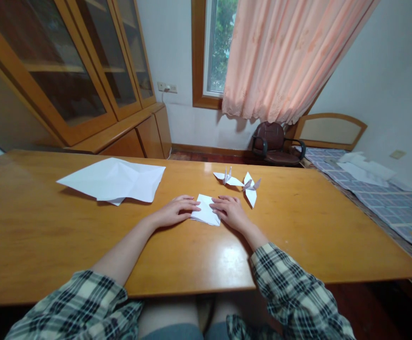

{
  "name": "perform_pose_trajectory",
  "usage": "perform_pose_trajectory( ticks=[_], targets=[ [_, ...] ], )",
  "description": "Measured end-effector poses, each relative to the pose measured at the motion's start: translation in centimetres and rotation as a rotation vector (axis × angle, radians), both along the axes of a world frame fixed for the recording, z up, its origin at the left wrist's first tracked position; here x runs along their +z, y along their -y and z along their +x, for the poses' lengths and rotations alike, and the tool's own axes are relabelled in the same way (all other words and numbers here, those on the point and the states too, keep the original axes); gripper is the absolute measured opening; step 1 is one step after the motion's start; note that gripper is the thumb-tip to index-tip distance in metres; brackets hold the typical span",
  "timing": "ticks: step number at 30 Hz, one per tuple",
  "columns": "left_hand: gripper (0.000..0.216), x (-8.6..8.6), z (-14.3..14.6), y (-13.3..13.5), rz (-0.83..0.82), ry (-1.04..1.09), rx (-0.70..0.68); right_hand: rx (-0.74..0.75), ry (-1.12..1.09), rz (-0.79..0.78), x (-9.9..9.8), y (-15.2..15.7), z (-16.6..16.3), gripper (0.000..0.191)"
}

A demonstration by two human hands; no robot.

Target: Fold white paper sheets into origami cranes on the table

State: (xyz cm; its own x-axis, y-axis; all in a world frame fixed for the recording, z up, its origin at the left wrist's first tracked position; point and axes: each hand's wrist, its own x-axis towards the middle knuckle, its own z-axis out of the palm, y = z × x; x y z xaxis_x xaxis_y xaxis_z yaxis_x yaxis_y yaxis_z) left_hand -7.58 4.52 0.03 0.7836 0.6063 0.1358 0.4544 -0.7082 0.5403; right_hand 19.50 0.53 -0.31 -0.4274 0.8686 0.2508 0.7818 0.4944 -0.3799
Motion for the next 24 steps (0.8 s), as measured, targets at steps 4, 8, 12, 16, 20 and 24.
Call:
perform_pose_trajectory(
  ticks=[4,8,12,16,20,24],
  targets=[
    [0.028,0.0,0.3,-0.2,0.039,0.022,0.014,0.023,-0.002,0.001,0.1,0.0,0.2,0.024],
    [0.023,0.2,0.5,-0.3,0.067,0.073,0.014,0.041,-0.005,0.010,0.2,-0.2,0.2,0.022],
    [0.022,0.5,0.8,-0.2,0.074,0.116,0.013,0.055,-0.025,0.068,0.2,-0.3,0.0,0.016],
    [0.025,0.7,1.5,0.1,0.090,0.115,0.086,0.077,-0.032,0.113,0.3,-0.1,-0.4,0.014],
    [0.029,0.5,2.6,0.2,0.172,0.085,0.163,0.093,-0.036,0.093,0.8,0.5,-0.6,0.015],
    [0.031,0.1,3.5,0.3,0.215,0.030,0.271,0.099,-0.056,0.015,1.5,0.9,-0.3,0.015]
  ],
)
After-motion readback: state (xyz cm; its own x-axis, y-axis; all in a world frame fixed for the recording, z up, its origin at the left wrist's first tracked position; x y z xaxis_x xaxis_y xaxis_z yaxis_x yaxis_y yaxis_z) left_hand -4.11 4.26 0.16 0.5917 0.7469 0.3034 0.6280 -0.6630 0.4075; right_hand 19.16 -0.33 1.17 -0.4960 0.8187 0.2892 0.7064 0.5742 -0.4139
